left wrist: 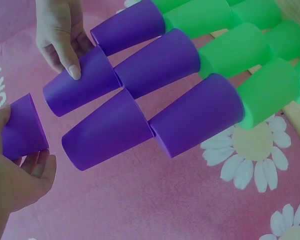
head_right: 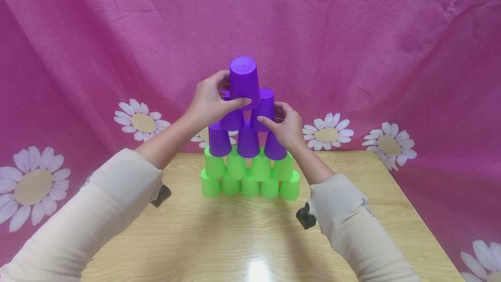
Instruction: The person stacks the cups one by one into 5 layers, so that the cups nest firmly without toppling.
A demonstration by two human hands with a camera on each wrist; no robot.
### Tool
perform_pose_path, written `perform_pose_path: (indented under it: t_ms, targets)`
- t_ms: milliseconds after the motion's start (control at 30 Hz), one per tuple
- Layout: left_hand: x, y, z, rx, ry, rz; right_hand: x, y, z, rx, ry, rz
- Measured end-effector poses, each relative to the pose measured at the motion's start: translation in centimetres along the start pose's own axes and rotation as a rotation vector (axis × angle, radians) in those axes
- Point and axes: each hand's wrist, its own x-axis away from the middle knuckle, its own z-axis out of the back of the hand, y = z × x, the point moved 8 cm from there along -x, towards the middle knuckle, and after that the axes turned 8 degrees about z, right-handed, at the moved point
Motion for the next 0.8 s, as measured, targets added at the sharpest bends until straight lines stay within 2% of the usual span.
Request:
perform_pose_path:
  t_ms: [233,500,800]
  targets:
    - [-1.3,0.0,-0.5,0.028,0.051,0.021,-0.1,0.1,0.1,-0.003,-0.001,-0.002]
    - [-2.2,-0.2,-1.4,0.046,0.07,0.045,-0.1,0.1,0.2,-0.005,0.007,0.001]
    - [-2.8,-1.4,-1.1,0.014,0.134,0.11,0.0,0.2,0.1,0.011,0.005,-0.004]
